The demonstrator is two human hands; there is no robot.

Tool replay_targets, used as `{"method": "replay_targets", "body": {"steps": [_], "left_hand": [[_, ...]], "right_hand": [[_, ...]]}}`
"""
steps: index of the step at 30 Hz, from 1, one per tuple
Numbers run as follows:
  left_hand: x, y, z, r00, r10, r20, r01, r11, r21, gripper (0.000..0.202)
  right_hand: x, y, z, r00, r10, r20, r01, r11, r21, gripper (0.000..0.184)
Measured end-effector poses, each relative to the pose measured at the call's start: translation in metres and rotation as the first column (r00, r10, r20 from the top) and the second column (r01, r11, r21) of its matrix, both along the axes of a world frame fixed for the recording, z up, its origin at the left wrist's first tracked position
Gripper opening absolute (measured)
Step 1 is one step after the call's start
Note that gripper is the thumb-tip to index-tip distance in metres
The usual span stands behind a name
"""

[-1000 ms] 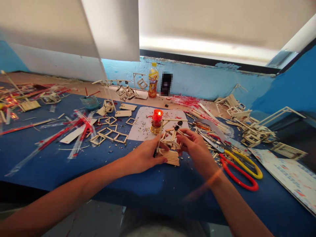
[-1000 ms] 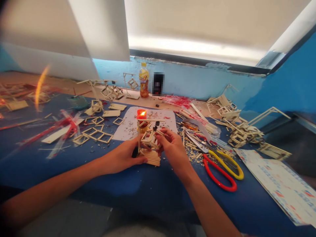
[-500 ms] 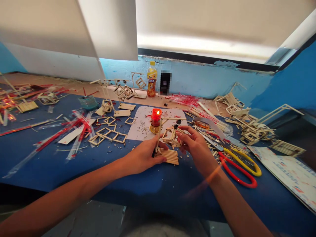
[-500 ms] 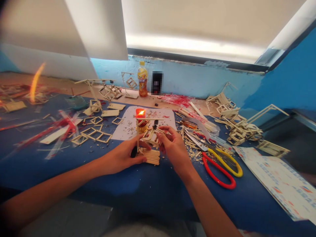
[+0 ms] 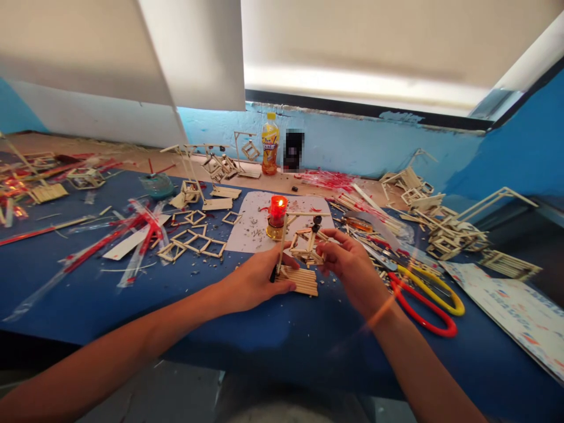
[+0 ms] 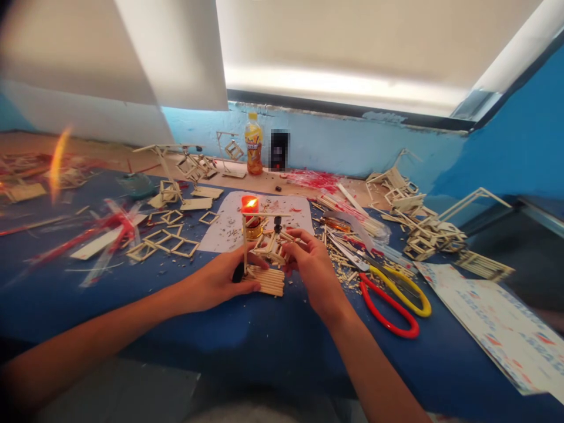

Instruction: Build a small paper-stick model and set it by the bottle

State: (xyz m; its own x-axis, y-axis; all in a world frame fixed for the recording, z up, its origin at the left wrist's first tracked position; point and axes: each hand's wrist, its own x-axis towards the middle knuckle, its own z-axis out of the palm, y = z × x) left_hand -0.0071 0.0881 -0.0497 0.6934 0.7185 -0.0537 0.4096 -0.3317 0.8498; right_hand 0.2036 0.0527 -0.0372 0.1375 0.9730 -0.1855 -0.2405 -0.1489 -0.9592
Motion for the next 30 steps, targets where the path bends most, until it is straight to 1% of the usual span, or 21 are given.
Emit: {"method": "replay_targets", "body": {"steps": [4,7,12,18,22,23,26,30], "left_hand": [[0.0,0.0,0.003,1.0,-0.008,0.006,0.008,1.0,-0.004,0.056],[0.001,0.001,0.003,1.0,0.0,0.006,0.0,1.0,-0.004,0.051],[0.0,0.0,0.003,1.0,0.008,-0.001,-0.008,1.0,0.004,0.038],[0.0,0.003,0.004,0.999,-0.033,0.017,0.033,0.999,0.027,0.056],[0.004,0.012,-0.004,0.999,-0.039,0.034,0.038,0.998,0.04,0.073],[0.005,0.014,-0.006,0.998,-0.04,0.04,0.038,0.998,0.042,0.075],[0.008,0.02,-0.01,0.997,-0.049,0.057,0.047,0.998,0.042,0.068],[0.009,0.021,-0.011,0.996,-0.059,0.071,0.056,0.998,0.042,0.052]], "right_hand": [[0.001,-0.001,-0.001,0.999,0.013,-0.037,-0.013,1.0,-0.001,0.033],[0.0,-0.002,-0.002,0.999,-0.003,-0.048,0.003,1.0,0.003,0.033],[-0.002,-0.002,-0.002,0.999,-0.01,-0.042,0.011,1.0,0.012,0.035],[0.004,-0.002,-0.003,1.0,0.014,-0.006,-0.013,1.0,0.024,0.033],[0.013,0.001,-0.003,0.999,0.025,0.026,-0.025,0.999,0.026,0.032],[0.014,0.002,-0.003,0.999,0.025,0.03,-0.026,0.999,0.026,0.032],[0.015,0.005,-0.004,0.999,0.032,0.031,-0.033,0.999,0.025,0.032],[0.014,0.008,-0.007,0.999,0.038,0.019,-0.039,0.999,0.022,0.034]]}}
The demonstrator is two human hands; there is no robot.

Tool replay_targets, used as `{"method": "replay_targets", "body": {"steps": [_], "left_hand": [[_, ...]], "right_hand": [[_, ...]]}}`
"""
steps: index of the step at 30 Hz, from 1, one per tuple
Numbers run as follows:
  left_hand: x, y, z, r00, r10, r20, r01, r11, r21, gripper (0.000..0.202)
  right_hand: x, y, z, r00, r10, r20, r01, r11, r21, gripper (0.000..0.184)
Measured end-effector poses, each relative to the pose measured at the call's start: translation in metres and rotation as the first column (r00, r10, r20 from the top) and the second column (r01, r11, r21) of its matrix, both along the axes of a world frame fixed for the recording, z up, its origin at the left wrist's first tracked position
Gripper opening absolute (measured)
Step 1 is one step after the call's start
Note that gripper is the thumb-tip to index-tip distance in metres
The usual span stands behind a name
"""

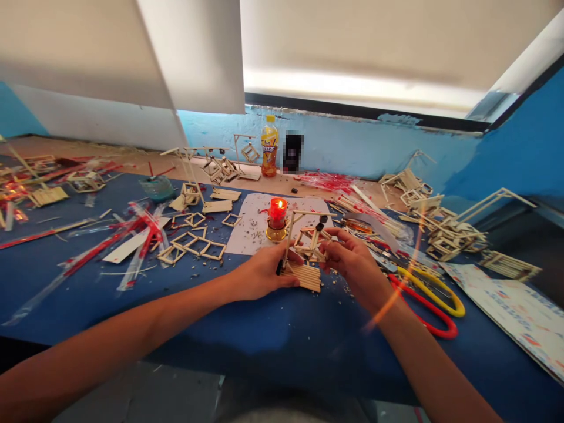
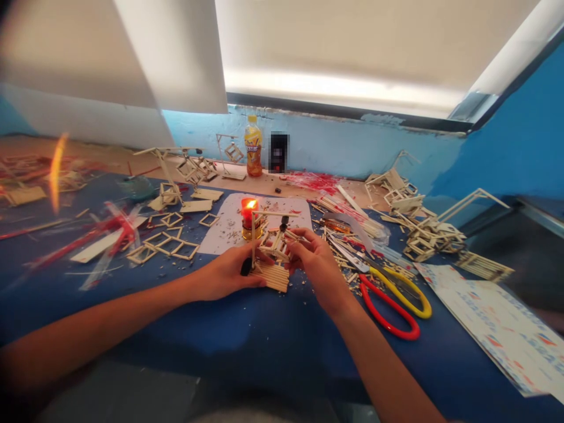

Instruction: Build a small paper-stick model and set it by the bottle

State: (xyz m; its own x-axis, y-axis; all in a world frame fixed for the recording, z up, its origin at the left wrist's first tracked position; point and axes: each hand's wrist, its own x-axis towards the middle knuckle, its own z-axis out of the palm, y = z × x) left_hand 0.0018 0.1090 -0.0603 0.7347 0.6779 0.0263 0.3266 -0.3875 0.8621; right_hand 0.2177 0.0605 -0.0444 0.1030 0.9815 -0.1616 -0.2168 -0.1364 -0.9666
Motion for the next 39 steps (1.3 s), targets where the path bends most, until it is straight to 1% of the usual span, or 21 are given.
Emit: {"method": "replay_targets", "body": {"steps": [3,8,11,17,22,26,33,39], "left_hand": [[-0.0003,-0.0018,-0.0005,1.0,0.007,0.004,-0.007,1.0,0.001,0.044],[-0.0007,-0.0023,-0.0052,1.0,0.012,0.009,-0.012,1.0,0.002,0.048],[-0.0009,-0.0017,-0.0068,1.0,0.013,0.007,-0.013,1.0,-0.003,0.045],[-0.0013,-0.0029,-0.0023,1.0,0.016,0.01,-0.016,1.0,0.01,0.041],[-0.0008,-0.0041,0.0017,1.0,0.014,0.008,-0.014,1.0,0.023,0.036],[0.0,-0.0036,0.0021,1.0,0.013,-0.004,-0.013,1.0,0.02,0.037],[-0.0002,-0.0021,-0.0021,1.0,0.009,-0.002,-0.009,1.0,0.013,0.043],[-0.0004,-0.0019,-0.0028,1.0,0.006,0.004,-0.006,1.0,0.03,0.042]], "right_hand": [[-0.0001,-0.0011,-0.0001,1.0,-0.007,0.002,0.007,1.0,0.003,0.038],[-0.0008,-0.0046,0.0034,1.0,-0.002,0.017,0.002,1.0,-0.002,0.036],[-0.0014,-0.0048,0.0036,1.0,-0.005,0.008,0.005,1.0,-0.001,0.036],[-0.0001,-0.0057,0.0006,0.999,-0.02,-0.043,0.02,1.0,0.006,0.03],[-0.0007,-0.0072,0.0006,0.997,-0.013,-0.07,0.014,1.0,0.022,0.03],[-0.0018,-0.007,0.0005,0.997,-0.024,-0.075,0.025,0.999,0.024,0.027],[-0.0018,-0.0072,0.0011,0.997,-0.033,-0.064,0.036,0.998,0.043,0.027],[0.0001,-0.0093,0.0029,0.999,-0.037,-0.01,0.037,0.999,0.025,0.03]]}}
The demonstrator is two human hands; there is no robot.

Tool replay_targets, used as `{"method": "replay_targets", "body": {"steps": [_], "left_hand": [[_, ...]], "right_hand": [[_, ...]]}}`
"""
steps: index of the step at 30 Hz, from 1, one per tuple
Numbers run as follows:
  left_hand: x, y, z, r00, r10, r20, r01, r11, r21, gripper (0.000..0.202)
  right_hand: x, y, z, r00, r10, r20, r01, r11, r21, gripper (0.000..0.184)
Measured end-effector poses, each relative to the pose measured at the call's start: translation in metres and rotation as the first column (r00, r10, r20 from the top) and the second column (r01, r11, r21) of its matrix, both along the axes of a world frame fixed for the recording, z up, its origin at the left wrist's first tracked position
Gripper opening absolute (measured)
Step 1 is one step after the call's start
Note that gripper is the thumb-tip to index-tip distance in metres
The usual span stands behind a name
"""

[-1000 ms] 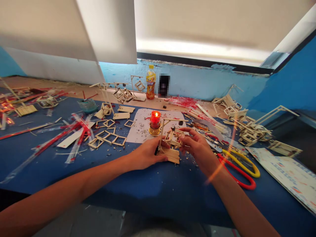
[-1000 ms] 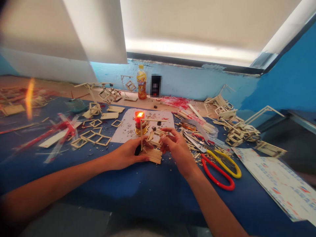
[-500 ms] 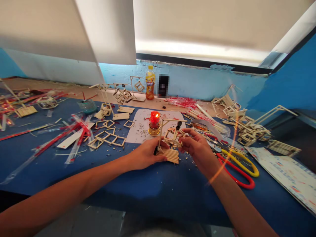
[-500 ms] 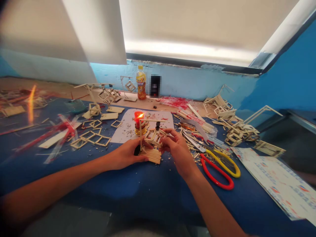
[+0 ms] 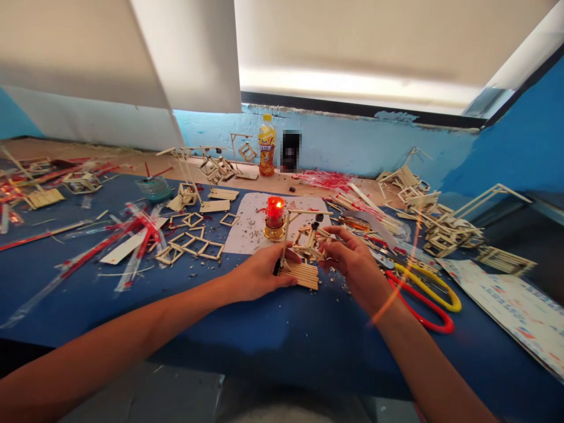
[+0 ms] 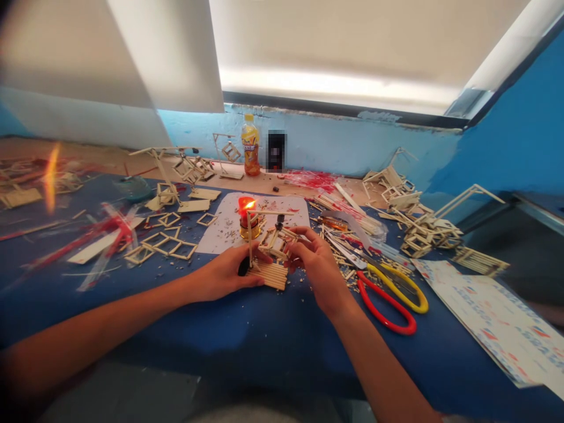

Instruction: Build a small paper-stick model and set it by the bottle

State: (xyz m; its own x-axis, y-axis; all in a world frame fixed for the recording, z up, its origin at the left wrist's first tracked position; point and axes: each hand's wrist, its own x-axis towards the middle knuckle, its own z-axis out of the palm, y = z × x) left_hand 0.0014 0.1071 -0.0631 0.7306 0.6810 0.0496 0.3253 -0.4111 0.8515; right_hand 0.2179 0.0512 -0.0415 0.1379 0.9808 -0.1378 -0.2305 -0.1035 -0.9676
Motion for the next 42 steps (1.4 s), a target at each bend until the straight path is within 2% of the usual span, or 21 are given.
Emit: {"method": "replay_targets", "body": {"steps": [8,15,18,22,25,28,35,42], "left_hand": [[-0.002,0.001,-0.005,1.0,-0.005,0.014,0.005,1.0,0.004,0.068],[-0.002,-0.001,-0.004,1.0,0.014,0.016,-0.014,1.0,0.003,0.07],[-0.002,-0.001,-0.003,1.0,0.015,0.008,-0.015,1.0,0.004,0.067],[-0.002,-0.002,0.0,1.0,0.027,-0.01,-0.027,1.0,0.004,0.065],[-0.002,-0.002,0.002,0.999,0.034,-0.016,-0.034,0.999,0.0,0.061],[-0.002,-0.003,0.003,0.999,0.039,-0.023,-0.039,0.999,-0.016,0.061],[0.0,-0.003,0.006,0.999,0.023,-0.028,-0.024,0.999,-0.037,0.041],[0.002,-0.003,0.009,0.998,0.033,-0.054,-0.036,0.998,-0.051,0.04]], "right_hand": [[0.003,0.0,0.0,0.995,0.02,0.094,-0.017,0.999,-0.034,0.032],[0.004,0.001,-0.008,0.958,0.017,0.288,-0.022,1.0,0.017,0.041],[0.007,0.002,-0.005,0.892,0.0,0.452,-0.039,0.996,0.078,0.041],[0.013,0.008,0.007,0.725,-0.057,0.687,-0.137,0.965,0.225,0.018],[0.015,0.015,0.016,0.629,-0.07,0.774,-0.244,0.928,0.282,0.025],[0.014,0.021,0.018,0.591,-0.1,0.801,-0.279,0.906,0.319,0.03],[0.016,0.024,0.01,0.589,-0.233,0.774,-0.194,0.889,0.415,0.013],[0.01,0.024,0.014,0.573,-0.291,0.766,-0.196,0.859,0.473,0.014]]}}
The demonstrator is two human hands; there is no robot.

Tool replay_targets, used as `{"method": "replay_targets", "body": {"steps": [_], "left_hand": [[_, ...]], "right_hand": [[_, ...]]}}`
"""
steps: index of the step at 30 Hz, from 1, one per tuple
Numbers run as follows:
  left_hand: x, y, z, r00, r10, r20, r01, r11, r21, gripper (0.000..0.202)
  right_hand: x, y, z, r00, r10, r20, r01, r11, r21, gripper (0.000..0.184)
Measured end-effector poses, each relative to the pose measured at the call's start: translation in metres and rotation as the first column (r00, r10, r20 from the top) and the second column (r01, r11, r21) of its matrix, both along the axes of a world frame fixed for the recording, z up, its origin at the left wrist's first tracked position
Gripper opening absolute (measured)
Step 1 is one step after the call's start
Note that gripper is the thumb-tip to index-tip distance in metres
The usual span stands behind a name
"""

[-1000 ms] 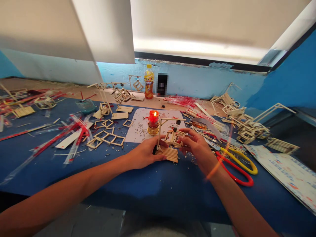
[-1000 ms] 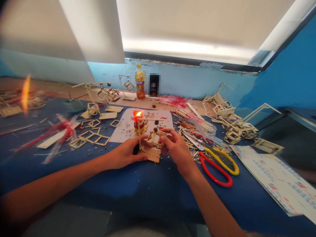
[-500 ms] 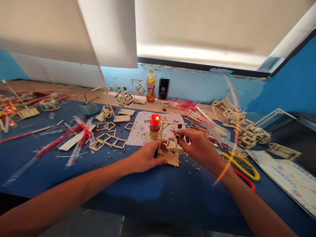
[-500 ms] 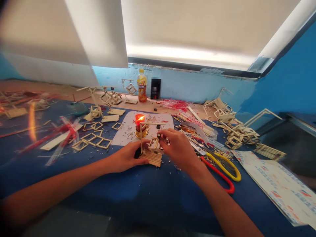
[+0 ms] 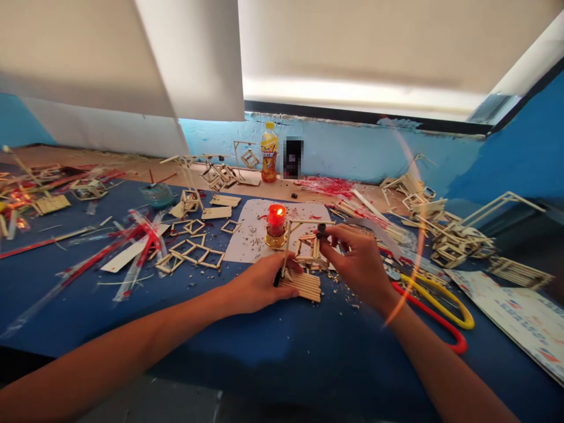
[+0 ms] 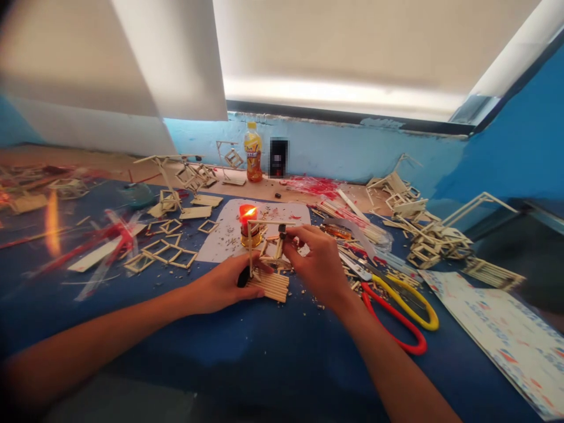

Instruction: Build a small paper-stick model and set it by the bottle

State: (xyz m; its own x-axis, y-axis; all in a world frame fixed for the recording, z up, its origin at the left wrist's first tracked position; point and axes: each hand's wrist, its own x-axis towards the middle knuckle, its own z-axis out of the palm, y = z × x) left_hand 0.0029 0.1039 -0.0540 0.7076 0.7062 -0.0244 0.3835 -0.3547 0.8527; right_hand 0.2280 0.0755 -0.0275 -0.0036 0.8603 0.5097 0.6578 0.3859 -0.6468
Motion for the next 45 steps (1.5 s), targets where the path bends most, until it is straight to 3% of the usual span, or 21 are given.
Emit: {"method": "replay_targets", "body": {"steps": [45], "left_hand": [[0.0026,-0.0001,0.0023,1.0,0.01,-0.029,-0.009,1.0,0.013,0.037]], "right_hand": [[-0.0045,-0.0009,0.0028,0.998,0.062,0.012,-0.062,0.997,0.037,0.017]]}}
